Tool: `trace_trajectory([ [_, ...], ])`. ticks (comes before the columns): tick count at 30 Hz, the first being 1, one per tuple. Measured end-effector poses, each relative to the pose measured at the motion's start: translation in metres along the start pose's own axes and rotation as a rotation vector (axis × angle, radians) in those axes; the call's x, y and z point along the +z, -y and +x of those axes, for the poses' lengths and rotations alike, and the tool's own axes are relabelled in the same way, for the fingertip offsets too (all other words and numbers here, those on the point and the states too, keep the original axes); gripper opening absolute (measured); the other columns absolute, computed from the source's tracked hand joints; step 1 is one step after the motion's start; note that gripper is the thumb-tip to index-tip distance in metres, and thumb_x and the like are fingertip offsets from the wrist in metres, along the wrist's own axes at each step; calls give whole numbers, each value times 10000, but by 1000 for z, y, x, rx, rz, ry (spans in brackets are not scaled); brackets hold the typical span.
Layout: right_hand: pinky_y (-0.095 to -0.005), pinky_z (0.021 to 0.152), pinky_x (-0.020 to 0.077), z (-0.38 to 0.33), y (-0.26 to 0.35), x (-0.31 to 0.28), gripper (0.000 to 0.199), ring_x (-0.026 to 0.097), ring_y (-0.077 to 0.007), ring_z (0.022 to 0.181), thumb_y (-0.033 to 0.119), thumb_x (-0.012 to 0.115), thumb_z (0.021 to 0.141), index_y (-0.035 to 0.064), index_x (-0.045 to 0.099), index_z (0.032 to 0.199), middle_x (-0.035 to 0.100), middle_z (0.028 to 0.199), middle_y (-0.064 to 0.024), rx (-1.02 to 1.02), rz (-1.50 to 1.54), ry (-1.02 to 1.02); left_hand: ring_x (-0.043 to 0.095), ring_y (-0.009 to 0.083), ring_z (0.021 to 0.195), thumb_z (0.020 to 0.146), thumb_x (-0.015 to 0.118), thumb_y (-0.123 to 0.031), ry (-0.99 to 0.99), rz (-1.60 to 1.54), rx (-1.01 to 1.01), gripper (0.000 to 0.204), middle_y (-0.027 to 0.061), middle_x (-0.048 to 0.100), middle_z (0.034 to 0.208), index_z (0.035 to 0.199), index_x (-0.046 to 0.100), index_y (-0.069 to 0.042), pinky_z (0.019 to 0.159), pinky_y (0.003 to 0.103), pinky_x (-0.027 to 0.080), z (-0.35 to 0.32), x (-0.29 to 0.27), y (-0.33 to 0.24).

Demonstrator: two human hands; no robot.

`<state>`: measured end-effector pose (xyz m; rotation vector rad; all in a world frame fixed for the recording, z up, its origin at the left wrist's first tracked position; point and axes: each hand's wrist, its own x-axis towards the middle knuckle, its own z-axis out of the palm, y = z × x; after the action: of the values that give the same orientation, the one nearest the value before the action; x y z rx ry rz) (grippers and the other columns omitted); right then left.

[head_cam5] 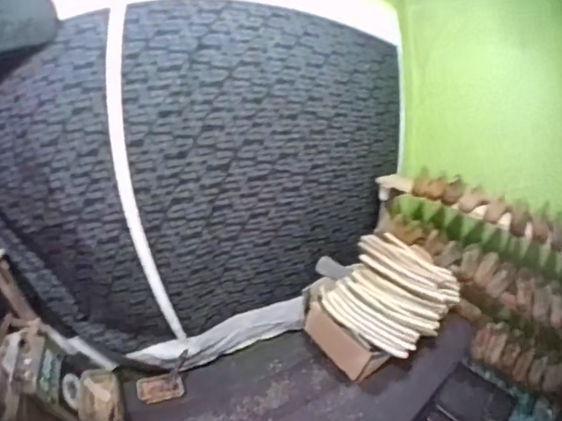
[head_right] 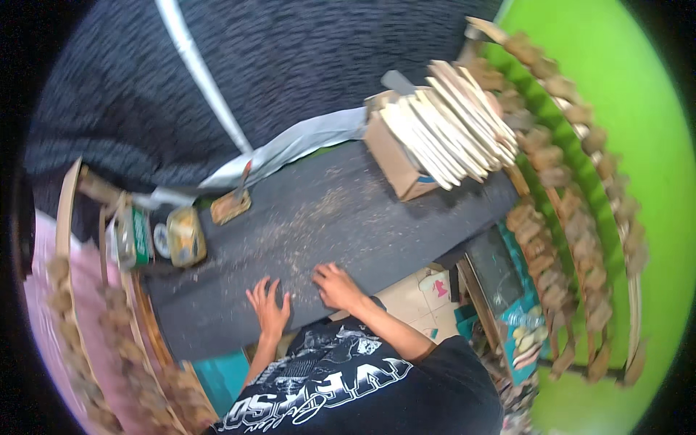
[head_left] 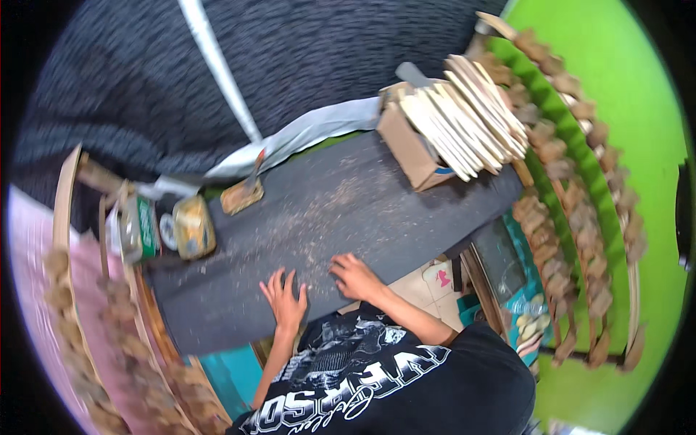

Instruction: Apply adhesive to shoe insoles using a small brush.

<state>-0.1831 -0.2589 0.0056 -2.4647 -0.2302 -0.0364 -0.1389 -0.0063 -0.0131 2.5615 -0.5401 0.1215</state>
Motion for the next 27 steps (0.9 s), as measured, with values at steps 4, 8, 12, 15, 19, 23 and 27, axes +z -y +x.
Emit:
trace_trajectory([
  [4,-471,1083,527,-15,-1,-3,375,594,-392,1260,79,779,819,32,715,1186,642,1349,-153,25,23,-78,494,346,1425,909,785,-180,23,-25,130,379,92,641,1387,1275,729,-101,1287,694,154,16,-11,-7],
  [8,-464,1056,524,-26,-7,-26,303,669,-388,1126,76,765,857,9,714,1148,717,1171,-162,79,139,-37,656,262,1183,877,790,-46,-78,-148,331,213,16,759,1015,1071,809,-134,1290,679,179,47,5,-19],
  [12,-470,1036,529,-41,-21,-79,235,682,-387,1118,82,745,895,18,728,1120,734,1137,-163,49,161,-152,683,238,1112,854,835,-71,-39,-222,440,185,5,767,1001,1023,819,-144,1289,667,195,92,14,-70],
  [15,-461,917,577,-54,-34,-134,155,710,-374,997,86,741,897,28,738,1041,733,1008,-149,49,124,-323,698,215,1059,838,866,-89,5,-290,544,172,-15,775,984,994,823,-148,1287,655,215,129,24,-123],
  [19,-428,799,608,-75,-59,-226,114,743,-355,892,89,764,912,26,762,1006,756,973,-135,115,86,-572,702,209,1064,834,853,-68,105,-351,707,224,-29,781,1027,1033,822,-164,1286,656,221,185,31,-210],
  [23,-374,822,611,-88,-85,-321,101,771,-321,907,39,797,902,19,778,999,777,984,-149,125,117,-812,657,255,1247,800,760,51,124,-258,892,522,-9,738,1278,1242,770,-228,1291,690,199,241,18,-292],
  [27,-355,814,611,-90,-127,-397,112,768,-285,881,6,773,906,-5,754,1016,772,1005,-133,141,11,-1021,601,327,1364,805,735,43,-79,-355,1109,560,99,645,1469,1290,757,-235,1255,699,294,314,14,-351],
])
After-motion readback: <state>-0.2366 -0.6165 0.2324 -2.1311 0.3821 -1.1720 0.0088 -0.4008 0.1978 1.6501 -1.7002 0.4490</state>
